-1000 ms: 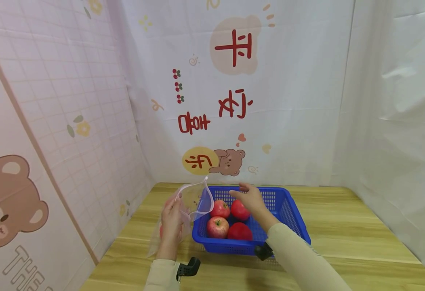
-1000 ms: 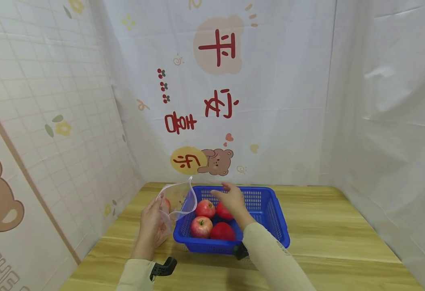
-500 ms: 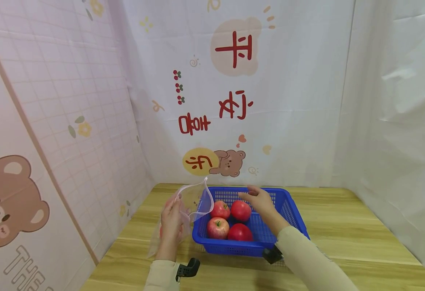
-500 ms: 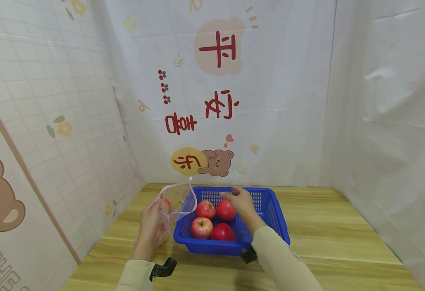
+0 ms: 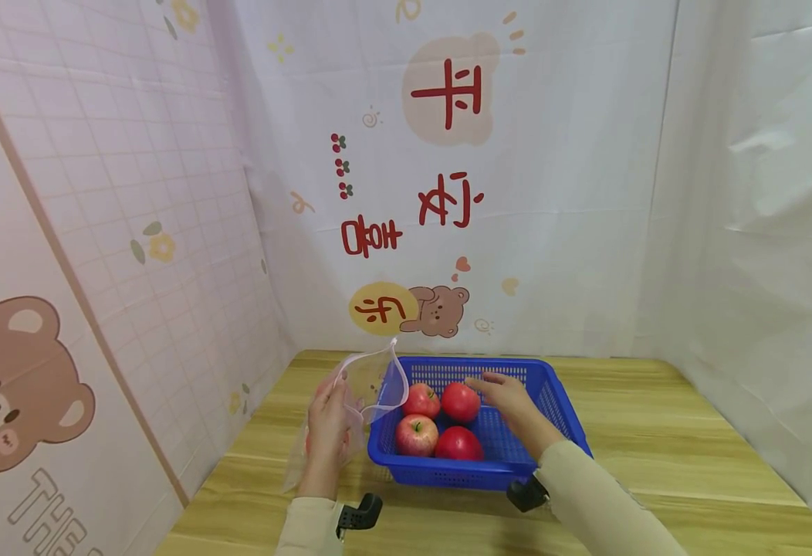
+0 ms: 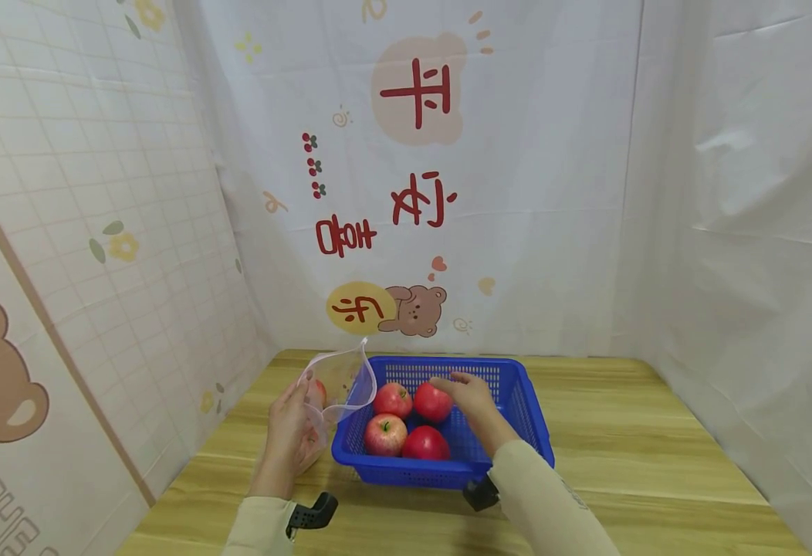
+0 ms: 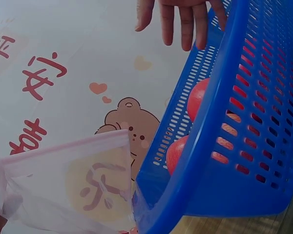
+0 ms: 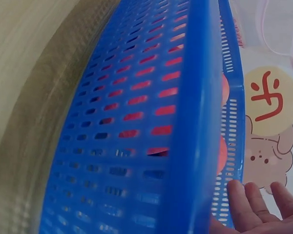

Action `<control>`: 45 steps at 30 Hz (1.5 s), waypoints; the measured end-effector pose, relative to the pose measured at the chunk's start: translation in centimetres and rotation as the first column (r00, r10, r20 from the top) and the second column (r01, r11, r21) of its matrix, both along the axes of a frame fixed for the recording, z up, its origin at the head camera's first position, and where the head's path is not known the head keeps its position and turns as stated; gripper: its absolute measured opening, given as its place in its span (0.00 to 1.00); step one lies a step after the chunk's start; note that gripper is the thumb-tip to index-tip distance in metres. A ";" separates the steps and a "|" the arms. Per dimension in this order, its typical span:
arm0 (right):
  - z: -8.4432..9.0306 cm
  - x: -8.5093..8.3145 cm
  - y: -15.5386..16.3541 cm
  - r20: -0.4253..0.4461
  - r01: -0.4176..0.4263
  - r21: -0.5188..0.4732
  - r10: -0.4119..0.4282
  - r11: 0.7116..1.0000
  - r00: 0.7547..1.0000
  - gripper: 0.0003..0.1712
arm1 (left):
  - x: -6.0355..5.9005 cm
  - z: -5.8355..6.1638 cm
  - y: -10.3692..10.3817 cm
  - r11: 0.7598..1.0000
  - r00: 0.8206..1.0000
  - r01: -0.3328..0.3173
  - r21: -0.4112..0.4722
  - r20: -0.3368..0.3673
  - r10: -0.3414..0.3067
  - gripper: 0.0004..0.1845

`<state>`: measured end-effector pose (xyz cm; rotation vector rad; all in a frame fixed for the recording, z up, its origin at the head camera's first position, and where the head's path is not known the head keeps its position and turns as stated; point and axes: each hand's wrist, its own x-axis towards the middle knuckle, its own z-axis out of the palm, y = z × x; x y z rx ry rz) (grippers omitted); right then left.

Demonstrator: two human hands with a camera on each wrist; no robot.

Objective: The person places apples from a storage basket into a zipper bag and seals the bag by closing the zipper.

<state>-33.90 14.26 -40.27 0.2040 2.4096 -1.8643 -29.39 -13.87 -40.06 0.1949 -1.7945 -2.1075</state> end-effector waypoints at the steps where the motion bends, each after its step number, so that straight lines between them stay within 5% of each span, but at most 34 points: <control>1: -0.1 0.0 0.1 0.020 -0.001 -0.011 0.001 1.000 1.000 0.45 | 0.0 0.0 0.0 1.000 1.000 0.004 0.004 0.001 -0.004 0.24; 24: -1.8 1.2 -0.2 0.226 -0.045 -0.071 0.060 0.996 0.972 0.53 | 0.1 0.1 -0.1 1.000 1.000 0.021 0.010 -0.015 -0.021 0.23; 37: -2.8 1.2 -0.8 0.275 -0.038 -0.007 0.038 0.999 0.961 0.55 | 0.2 0.0 0.1 0.999 0.999 0.016 0.031 -0.044 -0.015 0.23; 45: -2.8 1.1 -1.4 0.305 -0.056 0.051 0.038 0.997 0.952 0.56 | 0.1 -0.1 0.1 0.999 1.000 -0.017 -0.038 -0.020 0.017 0.24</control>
